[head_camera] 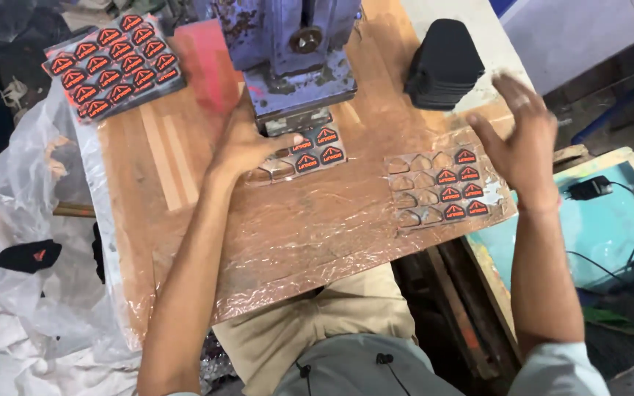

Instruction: The person repeatedly places black plastic caps under a manual press machine to stamp a red logo onto them. They handle the caps by hand, arranging them on a wooden board and moving the stamped items aside.

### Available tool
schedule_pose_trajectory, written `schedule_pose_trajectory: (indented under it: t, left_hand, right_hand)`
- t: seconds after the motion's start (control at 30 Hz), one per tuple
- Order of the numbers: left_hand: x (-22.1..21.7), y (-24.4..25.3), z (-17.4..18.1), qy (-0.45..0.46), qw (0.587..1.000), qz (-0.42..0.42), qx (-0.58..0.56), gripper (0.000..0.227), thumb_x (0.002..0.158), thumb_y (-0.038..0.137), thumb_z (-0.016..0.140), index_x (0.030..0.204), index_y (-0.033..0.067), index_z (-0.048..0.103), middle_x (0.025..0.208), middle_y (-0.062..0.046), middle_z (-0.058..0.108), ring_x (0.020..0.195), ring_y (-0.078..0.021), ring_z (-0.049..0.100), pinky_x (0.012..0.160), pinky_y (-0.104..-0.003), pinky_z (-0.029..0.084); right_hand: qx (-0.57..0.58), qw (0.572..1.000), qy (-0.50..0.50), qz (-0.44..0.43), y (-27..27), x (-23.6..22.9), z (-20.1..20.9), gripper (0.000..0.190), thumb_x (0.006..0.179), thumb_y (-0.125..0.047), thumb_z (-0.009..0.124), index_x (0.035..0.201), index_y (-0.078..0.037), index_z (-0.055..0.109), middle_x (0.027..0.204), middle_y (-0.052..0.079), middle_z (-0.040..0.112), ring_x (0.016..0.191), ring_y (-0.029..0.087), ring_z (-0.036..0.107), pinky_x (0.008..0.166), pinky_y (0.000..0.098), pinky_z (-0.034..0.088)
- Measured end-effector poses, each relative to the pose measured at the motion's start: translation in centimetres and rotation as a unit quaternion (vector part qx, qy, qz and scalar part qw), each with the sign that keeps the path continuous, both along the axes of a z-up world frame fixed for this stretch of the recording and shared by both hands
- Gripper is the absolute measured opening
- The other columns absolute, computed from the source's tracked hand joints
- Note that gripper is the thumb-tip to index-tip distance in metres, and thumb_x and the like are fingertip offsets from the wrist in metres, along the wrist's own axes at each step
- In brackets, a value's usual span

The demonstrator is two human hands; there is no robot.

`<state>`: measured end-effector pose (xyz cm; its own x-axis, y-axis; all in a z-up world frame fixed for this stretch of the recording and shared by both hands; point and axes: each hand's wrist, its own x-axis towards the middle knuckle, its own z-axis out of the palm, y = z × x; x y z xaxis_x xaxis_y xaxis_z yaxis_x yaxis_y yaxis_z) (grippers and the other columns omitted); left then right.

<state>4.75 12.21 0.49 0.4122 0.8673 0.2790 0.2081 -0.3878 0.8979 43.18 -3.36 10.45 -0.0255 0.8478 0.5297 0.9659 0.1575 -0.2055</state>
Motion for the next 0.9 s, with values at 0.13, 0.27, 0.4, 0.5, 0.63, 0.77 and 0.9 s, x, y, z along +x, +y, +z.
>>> schedule_pose_trajectory:
  t: [0.13,0.27,0.4,0.5,0.63,0.77,0.9]
  left_hand:
    - [1.2,-0.5,-2.4,0.031,0.997,0.076,0.007,0.078,0.069,0.015,0.097,0.135,0.0042,0.058,0.123,-0.01,0.076,0.115,-0.0214,0.073,0.102,-0.035,0.056]
    - [1.0,-0.9,-0.6,0.049,0.988,0.111,-0.094,0.085,0.064,0.015,0.093,0.138,0.0051,0.053,0.117,-0.009,0.078,0.11,-0.0198,0.076,0.098,-0.032,0.059]
    - [-3.9,-4.1,0.8,0.036,0.997,0.069,-0.03,0.087,0.072,0.012,0.092,0.145,0.0026,0.047,0.128,-0.016,0.071,0.121,-0.0267,0.068,0.105,-0.037,0.053]
    - [-9.1,-8.3,2.6,0.1,0.989,0.098,-0.042,0.087,0.076,0.014,0.09,0.15,0.0033,0.045,0.132,-0.017,0.069,0.124,-0.0264,0.067,0.106,-0.037,0.051]
    - [-17.0,-11.0,1.4,0.252,0.954,0.148,-0.073,0.089,0.072,0.021,0.094,0.145,0.002,0.047,0.125,-0.021,0.068,0.116,-0.0319,0.066,0.1,-0.043,0.052]
    - [-19.3,-12.1,4.8,0.185,0.902,0.18,-0.347,0.097,0.07,0.024,0.085,0.159,0.0143,0.048,0.125,-0.02,0.076,0.101,-0.0424,0.075,0.084,-0.057,0.061]
    - [-14.9,-11.6,5.0,0.399,0.873,0.27,0.08,0.107,0.066,0.037,0.094,0.153,0.0027,0.043,0.141,-0.024,0.056,0.13,-0.0458,0.049,0.109,-0.059,0.038]
  right_hand:
    - [-0.028,0.996,-0.031,0.073,5.9,2.0,-0.7,0.046,0.087,-0.014,0.086,0.126,0.005,0.07,0.134,0.027,0.067,0.12,0.042,0.065,0.102,0.0462,0.052]
    - [-0.083,0.992,0.006,0.097,6.5,3.2,-0.7,0.037,0.089,-0.014,0.086,0.123,-0.003,0.075,0.132,0.019,0.071,0.118,0.036,0.069,0.102,0.0427,0.055]
    - [-0.125,0.988,0.041,0.08,6.4,4.6,-0.3,0.025,0.099,-0.016,0.083,0.121,-0.005,0.078,0.123,0.015,0.075,0.097,0.031,0.071,0.084,0.0395,0.055]
    - [-0.055,0.998,-0.012,0.026,4.5,-0.2,1.8,0.012,0.107,-0.011,0.079,0.116,-0.003,0.076,0.113,0.014,0.076,0.082,0.03,0.069,0.073,0.0395,0.052]
    - [0.066,0.992,0.098,0.041,-2.3,-6.6,-2.0,0.007,0.117,0.006,0.055,0.118,0.001,0.06,0.113,0.014,0.069,0.096,0.026,0.069,0.08,0.0351,0.053]
    - [-0.173,0.947,-0.174,0.208,-7.1,-15.3,-6.3,0.04,0.086,-0.016,0.064,0.125,-0.009,0.065,0.136,0.01,0.064,0.134,0.033,0.056,0.114,0.0514,0.042]
    - [-0.155,0.958,-0.043,0.237,-5.1,-17.2,-6.4,0.076,0.091,-0.048,0.062,0.144,0.005,0.048,0.153,0.025,0.045,0.146,0.044,0.037,0.121,0.0581,0.022]
